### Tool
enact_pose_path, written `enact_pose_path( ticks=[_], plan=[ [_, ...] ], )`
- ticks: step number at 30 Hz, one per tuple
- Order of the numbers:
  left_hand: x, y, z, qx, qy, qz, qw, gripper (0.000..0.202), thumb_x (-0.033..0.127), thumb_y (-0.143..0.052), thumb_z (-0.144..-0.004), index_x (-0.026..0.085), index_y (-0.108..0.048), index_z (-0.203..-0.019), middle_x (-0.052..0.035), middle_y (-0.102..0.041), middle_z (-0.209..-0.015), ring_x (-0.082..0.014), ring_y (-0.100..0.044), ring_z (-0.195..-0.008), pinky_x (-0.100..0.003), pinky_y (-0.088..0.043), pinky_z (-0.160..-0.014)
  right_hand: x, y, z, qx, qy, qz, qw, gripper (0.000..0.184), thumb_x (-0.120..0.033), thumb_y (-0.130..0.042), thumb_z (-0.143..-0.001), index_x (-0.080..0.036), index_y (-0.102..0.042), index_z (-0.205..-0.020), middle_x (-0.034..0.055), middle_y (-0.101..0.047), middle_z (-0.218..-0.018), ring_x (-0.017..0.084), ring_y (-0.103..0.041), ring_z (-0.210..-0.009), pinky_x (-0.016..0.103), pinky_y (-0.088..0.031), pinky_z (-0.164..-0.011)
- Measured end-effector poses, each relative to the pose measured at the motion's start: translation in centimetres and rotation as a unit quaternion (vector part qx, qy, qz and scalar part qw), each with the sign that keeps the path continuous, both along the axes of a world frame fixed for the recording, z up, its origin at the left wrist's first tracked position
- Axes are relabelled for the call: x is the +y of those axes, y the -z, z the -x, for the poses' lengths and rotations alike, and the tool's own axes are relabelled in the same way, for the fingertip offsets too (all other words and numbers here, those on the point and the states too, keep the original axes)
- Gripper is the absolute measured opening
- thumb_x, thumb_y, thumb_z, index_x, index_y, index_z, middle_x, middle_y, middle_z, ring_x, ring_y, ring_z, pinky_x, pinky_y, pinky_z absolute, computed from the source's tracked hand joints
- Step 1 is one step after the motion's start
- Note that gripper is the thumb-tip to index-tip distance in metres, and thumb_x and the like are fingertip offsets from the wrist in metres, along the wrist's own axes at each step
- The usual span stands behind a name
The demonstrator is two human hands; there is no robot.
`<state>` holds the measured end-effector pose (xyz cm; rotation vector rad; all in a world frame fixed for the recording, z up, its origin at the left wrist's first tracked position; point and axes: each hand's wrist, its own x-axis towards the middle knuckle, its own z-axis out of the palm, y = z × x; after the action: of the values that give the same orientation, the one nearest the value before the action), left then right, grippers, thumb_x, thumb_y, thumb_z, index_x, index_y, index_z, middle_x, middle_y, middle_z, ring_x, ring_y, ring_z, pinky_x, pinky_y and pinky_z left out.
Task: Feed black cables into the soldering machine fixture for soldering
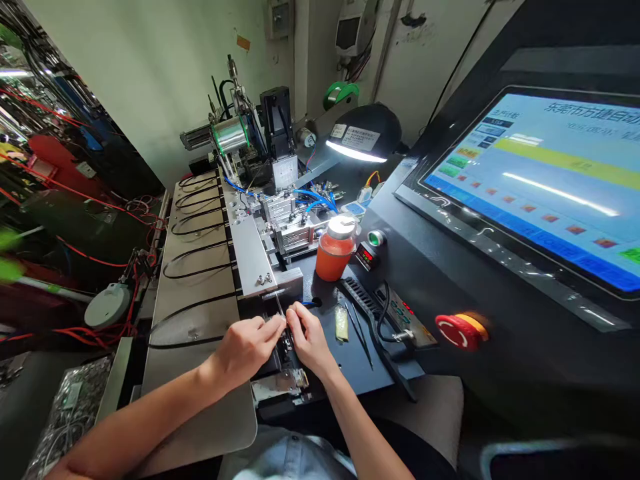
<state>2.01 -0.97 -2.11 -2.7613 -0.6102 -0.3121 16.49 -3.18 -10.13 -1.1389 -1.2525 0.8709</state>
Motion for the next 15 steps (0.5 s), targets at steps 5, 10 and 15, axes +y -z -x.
enact_pose_path(
  ticks=[5, 10, 15],
  plan=[
    [0.0, -0.3, -0.1, -0.014, -0.015, 0.016, 1.000, 0.026, 0.008, -0.041, -0.095, 0.013, -0.064, -0.105, -0.0029, -0.069, -0.090, -0.0125, -0.058, -0.063, -0.025, -0.045, -0.055, -0.2, 0.4, -0.5, -0.005, 0.034, 0.008, 0.999, 0.034, -0.033, -0.036, -0.098, -0.023, -0.033, -0.066, -0.0056, -0.033, -0.059, 0.010, -0.034, -0.051, 0.023, -0.031, -0.048],
    [0.4, -0.7, 1.0, -0.036, -0.136, 0.175, 0.974, 0.009, 0.020, -0.056, -0.092, 0.021, -0.065, -0.093, 0.0015, -0.066, -0.087, -0.0148, -0.063, -0.076, -0.026, -0.049, -0.068, -1.2, -0.7, -2.1, -0.132, 0.067, -0.055, 0.987, 0.022, -0.021, -0.039, -0.097, -0.019, -0.057, -0.085, 0.0021, -0.058, -0.073, 0.014, -0.054, -0.063, 0.025, -0.042, -0.059],
    [0.7, -1.2, 1.2, 0.029, -0.182, 0.191, 0.964, 0.011, 0.021, -0.055, -0.093, 0.020, -0.064, -0.087, 0.0012, -0.065, -0.085, -0.0171, -0.062, -0.078, -0.029, -0.048, -0.069, -1.9, -1.2, -1.9, -0.240, 0.063, -0.132, 0.960, 0.024, -0.009, -0.040, -0.093, -0.018, -0.062, -0.098, 0.0066, -0.063, -0.083, 0.017, -0.060, -0.077, 0.027, -0.049, -0.068]
  ],
)
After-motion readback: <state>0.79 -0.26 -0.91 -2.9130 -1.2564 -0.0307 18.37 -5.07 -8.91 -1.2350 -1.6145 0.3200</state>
